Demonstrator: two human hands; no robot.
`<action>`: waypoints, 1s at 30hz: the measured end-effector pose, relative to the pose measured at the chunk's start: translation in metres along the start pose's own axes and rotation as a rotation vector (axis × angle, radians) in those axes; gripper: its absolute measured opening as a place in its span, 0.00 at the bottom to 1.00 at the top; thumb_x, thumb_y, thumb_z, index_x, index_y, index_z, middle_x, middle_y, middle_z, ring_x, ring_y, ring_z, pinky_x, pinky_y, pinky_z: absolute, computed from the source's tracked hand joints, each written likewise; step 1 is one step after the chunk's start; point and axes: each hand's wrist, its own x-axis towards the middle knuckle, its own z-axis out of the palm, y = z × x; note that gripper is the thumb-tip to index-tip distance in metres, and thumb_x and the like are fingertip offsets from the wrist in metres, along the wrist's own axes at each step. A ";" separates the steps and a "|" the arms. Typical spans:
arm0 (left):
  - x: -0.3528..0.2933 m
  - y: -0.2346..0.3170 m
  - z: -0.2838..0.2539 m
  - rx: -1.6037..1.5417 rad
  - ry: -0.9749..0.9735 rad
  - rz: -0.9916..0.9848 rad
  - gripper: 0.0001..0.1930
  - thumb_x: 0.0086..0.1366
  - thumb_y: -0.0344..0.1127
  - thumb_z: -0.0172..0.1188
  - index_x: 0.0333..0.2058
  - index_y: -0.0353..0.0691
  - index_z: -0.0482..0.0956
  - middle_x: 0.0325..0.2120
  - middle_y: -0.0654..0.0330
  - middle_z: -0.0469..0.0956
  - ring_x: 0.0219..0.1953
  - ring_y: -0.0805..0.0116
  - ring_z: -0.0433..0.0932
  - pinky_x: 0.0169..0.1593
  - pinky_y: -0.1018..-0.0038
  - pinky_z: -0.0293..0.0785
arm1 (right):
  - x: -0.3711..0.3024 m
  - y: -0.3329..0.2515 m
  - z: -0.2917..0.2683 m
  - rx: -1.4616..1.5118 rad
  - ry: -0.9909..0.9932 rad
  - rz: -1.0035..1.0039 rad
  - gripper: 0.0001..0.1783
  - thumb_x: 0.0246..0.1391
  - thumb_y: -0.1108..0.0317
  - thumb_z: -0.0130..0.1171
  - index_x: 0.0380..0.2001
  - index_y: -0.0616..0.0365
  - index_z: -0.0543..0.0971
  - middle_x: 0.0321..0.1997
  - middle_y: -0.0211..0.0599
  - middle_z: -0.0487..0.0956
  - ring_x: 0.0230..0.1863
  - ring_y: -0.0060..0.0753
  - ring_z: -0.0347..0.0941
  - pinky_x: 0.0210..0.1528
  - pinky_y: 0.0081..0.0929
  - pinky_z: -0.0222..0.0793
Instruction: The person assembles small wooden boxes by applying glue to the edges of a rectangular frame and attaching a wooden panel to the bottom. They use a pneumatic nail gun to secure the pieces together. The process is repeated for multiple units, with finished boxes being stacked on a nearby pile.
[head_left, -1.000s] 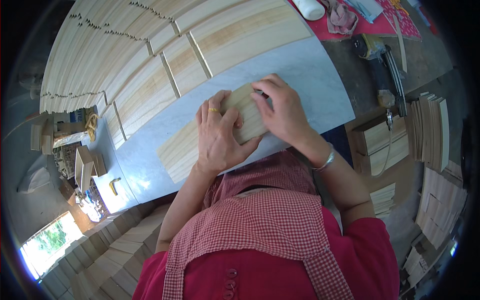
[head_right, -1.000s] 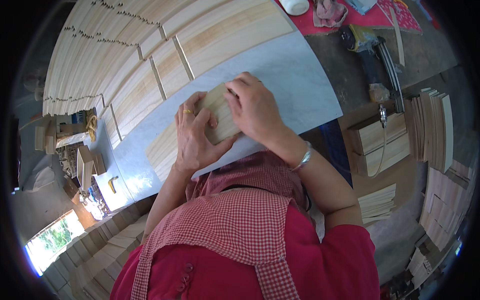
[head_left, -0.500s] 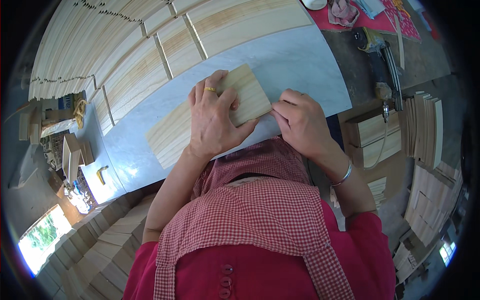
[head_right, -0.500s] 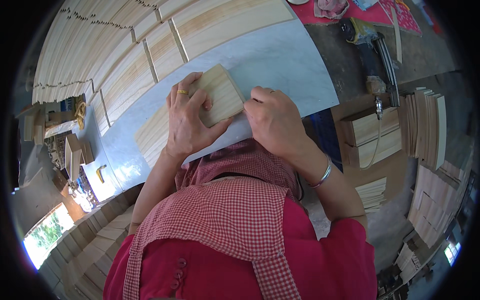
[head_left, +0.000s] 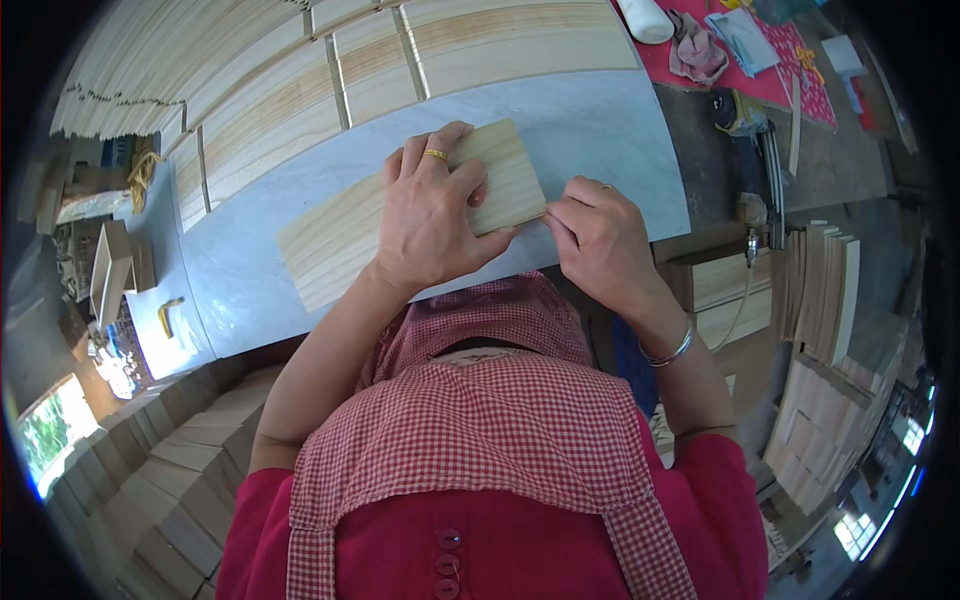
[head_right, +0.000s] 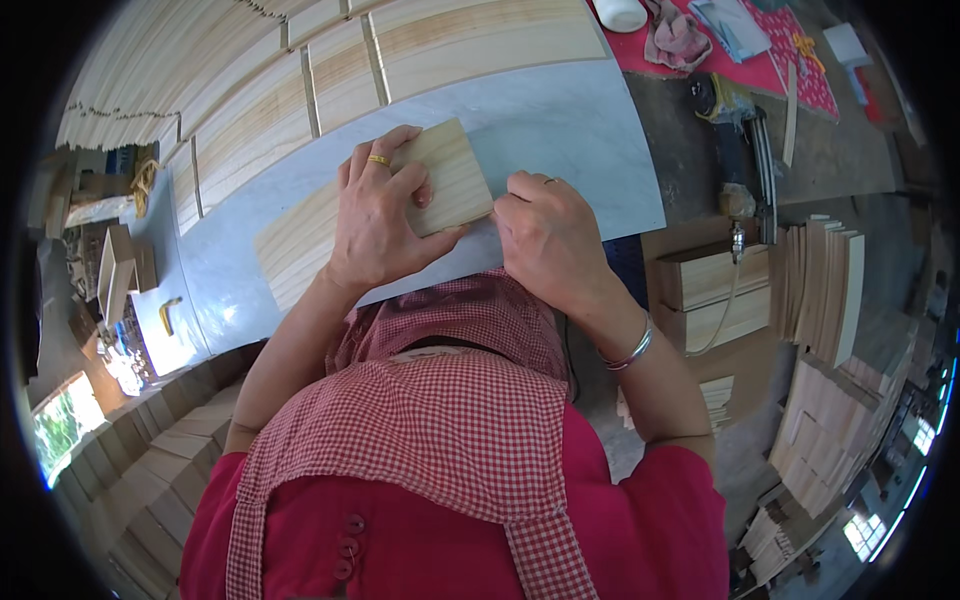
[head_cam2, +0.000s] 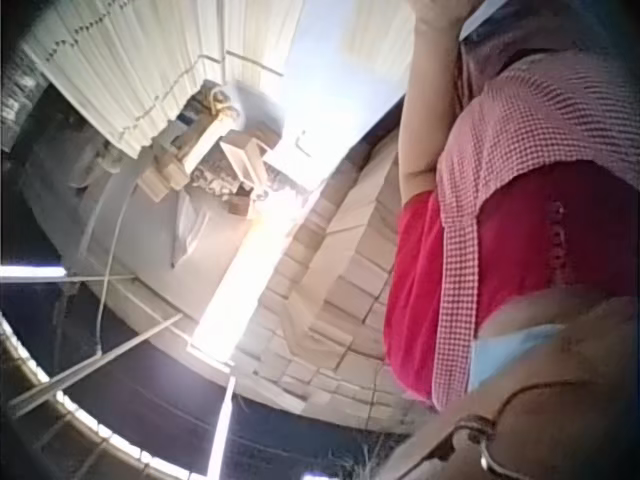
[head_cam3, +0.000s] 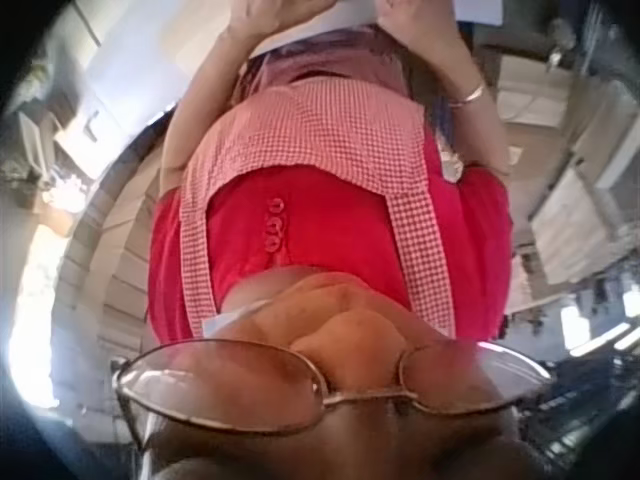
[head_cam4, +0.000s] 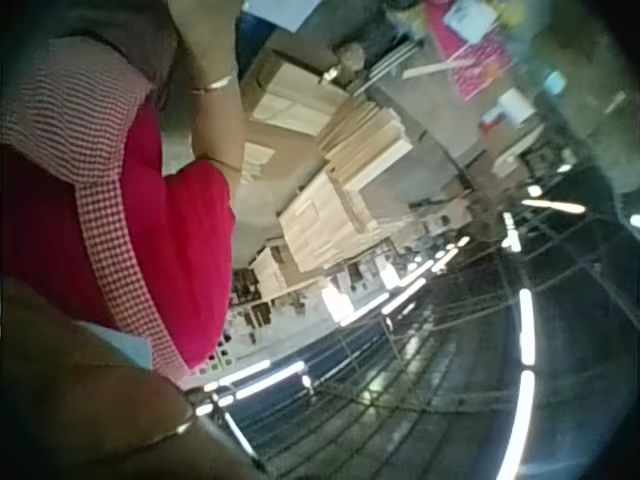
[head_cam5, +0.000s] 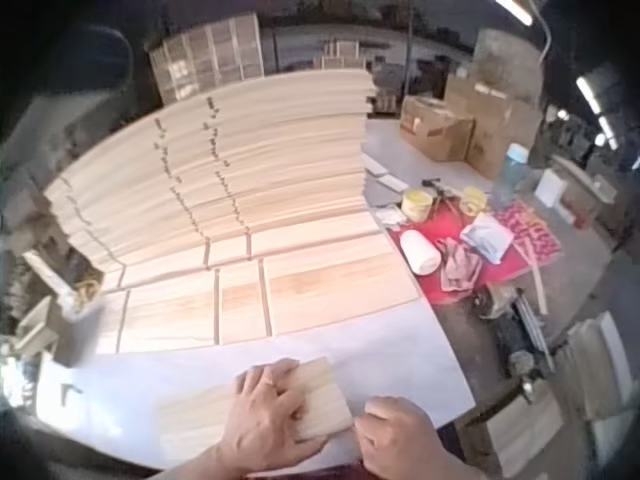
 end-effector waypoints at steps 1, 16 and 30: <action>-0.001 0.000 0.000 -0.002 -0.007 -0.008 0.22 0.41 0.46 0.77 0.27 0.41 0.75 0.57 0.45 0.71 0.55 0.45 0.69 0.59 0.51 0.62 | -0.002 0.002 0.000 0.057 0.003 0.015 0.06 0.51 0.73 0.66 0.25 0.63 0.79 0.29 0.42 0.75 0.33 0.48 0.75 0.37 0.39 0.71; -0.004 -0.006 0.010 -0.027 0.098 0.020 0.22 0.46 0.49 0.74 0.28 0.39 0.74 0.57 0.45 0.71 0.59 0.46 0.68 0.64 0.52 0.62 | -0.027 0.206 -0.111 -0.688 0.119 0.703 0.37 0.48 0.58 0.69 0.57 0.69 0.73 0.47 0.66 0.81 0.51 0.65 0.79 0.56 0.51 0.73; -0.009 -0.010 0.013 -0.043 0.083 -0.008 0.23 0.47 0.48 0.73 0.37 0.38 0.83 0.57 0.47 0.73 0.58 0.51 0.69 0.64 0.56 0.64 | -0.017 -0.040 -0.127 0.093 0.089 0.751 0.16 0.53 0.69 0.73 0.40 0.68 0.80 0.31 0.36 0.82 0.26 0.21 0.78 0.26 0.23 0.74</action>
